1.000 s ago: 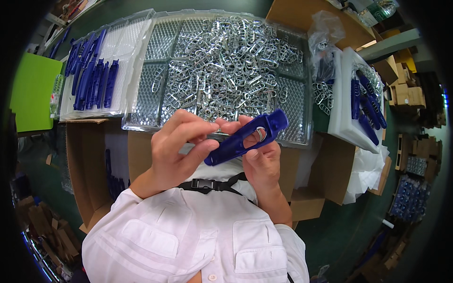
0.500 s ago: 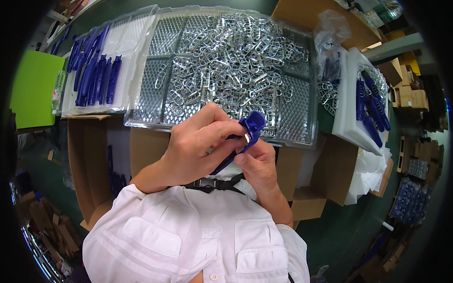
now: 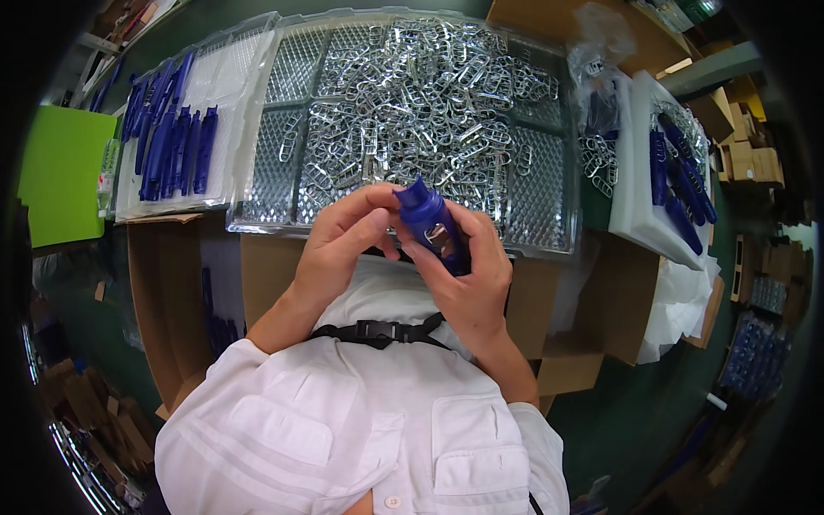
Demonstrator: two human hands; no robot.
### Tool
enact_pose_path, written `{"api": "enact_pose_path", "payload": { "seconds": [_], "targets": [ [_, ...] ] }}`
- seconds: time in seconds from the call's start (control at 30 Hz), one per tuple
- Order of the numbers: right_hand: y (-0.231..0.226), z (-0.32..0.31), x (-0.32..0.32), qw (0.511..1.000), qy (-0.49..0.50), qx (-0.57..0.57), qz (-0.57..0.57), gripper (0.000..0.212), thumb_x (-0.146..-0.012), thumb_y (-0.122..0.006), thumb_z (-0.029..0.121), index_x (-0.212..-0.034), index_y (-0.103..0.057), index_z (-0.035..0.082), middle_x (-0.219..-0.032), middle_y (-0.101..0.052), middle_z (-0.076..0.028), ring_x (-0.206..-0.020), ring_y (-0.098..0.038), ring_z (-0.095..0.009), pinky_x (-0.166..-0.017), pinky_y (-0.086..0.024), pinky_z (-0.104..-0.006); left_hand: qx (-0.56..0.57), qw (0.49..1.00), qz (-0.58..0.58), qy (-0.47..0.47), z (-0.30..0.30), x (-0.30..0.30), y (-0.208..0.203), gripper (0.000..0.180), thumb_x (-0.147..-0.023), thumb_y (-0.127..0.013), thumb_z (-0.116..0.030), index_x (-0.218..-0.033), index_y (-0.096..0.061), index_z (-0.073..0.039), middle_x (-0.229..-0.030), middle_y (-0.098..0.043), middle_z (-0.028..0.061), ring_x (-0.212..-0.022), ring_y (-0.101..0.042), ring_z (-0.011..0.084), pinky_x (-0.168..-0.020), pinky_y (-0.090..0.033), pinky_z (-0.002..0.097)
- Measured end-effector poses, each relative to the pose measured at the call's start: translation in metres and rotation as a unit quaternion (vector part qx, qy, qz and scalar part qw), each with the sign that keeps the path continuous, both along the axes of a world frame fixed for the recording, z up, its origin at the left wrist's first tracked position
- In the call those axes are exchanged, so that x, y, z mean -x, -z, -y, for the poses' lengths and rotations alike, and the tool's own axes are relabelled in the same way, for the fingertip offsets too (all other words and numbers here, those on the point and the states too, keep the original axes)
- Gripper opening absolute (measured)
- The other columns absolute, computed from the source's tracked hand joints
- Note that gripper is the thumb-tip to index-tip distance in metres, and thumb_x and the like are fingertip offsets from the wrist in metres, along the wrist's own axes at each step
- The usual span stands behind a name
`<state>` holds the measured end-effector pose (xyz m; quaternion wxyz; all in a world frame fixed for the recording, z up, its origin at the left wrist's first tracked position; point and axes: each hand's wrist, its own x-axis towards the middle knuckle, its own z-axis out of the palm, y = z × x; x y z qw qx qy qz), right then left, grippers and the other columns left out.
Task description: Insert small metal springs and components into blue plastic electronic housings.
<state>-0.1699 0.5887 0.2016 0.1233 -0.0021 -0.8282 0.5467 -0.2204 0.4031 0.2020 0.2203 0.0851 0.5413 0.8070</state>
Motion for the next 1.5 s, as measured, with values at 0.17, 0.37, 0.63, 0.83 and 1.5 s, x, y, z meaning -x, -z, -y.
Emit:
{"api": "enact_pose_path", "payload": {
  "seconds": [0.17, 0.37, 0.63, 0.83, 1.5],
  "targets": [
    [0.003, 0.011, 0.003, 0.992, 0.025, -0.111, -0.057, 0.058, -0.083, -0.088, 0.009, -0.134, -0.061, 0.003, -0.112, -0.069, -0.01, -0.09, -0.07, -0.021, -0.078, -0.057, -0.0344, -0.047, 0.998, -0.003, -0.046, -0.015, -0.01, 0.014, 0.034, -0.101, -0.07, -0.009, -0.132, -0.064, 0.002, -0.116, -0.068, 0.005, -0.097, -0.065, 0.0082, -0.081, -0.056, 0.0234],
    [0.006, 0.005, -0.002, 0.981, -0.105, 0.101, 0.125, 0.048, -0.093, -0.078, 0.01, -0.136, -0.058, -0.001, -0.115, -0.072, -0.012, -0.099, -0.071, -0.019, -0.086, -0.058, -0.0341, -0.051, 0.994, 0.061, -0.074, -0.006, 0.004, 0.007, 0.028, -0.101, -0.07, -0.014, -0.125, -0.066, 0.0, -0.102, -0.074, 0.005, -0.095, -0.07, 0.0113, -0.08, -0.058, 0.0266],
    [0.006, 0.012, -0.005, 0.928, -0.126, 0.247, 0.249, 0.037, -0.103, -0.065, 0.003, -0.138, -0.054, -0.004, -0.117, -0.073, -0.013, -0.099, -0.074, -0.017, -0.077, -0.061, -0.0297, -0.066, 0.991, 0.092, -0.071, -0.011, 0.001, 0.004, 0.03, -0.099, -0.069, -0.012, -0.127, -0.064, -0.001, -0.111, -0.07, 0.0063, -0.097, -0.069, 0.0128, -0.082, -0.056, 0.0285],
    [0.001, 0.019, -0.005, 0.959, -0.098, 0.155, 0.217, 0.036, -0.103, -0.068, 0.006, -0.135, -0.056, -0.004, -0.107, -0.076, -0.012, -0.089, -0.075, -0.015, -0.072, -0.059, -0.0265, -0.072, 0.99, 0.092, -0.074, -0.013, 0.004, 0.004, 0.036, -0.097, -0.066, -0.016, -0.13, -0.066, -0.002, -0.127, -0.072, 0.0122, -0.106, -0.068, 0.0166, -0.097, -0.053, 0.033],
    [0.02, 0.031, -0.017, 0.992, -0.054, -0.093, 0.068, 0.051, -0.093, -0.082, 0.025, -0.126, -0.058, -0.005, -0.084, -0.072, -0.021, -0.066, -0.073, -0.039, -0.055, -0.057, -0.0435, -0.174, 0.972, 0.138, -0.071, -0.014, -0.002, 0.01, 0.033, -0.098, -0.062, -0.013, -0.128, -0.062, 0.0, -0.118, -0.074, 0.0162, -0.101, -0.072, 0.0193, -0.092, -0.06, 0.0344]
  ]
}}
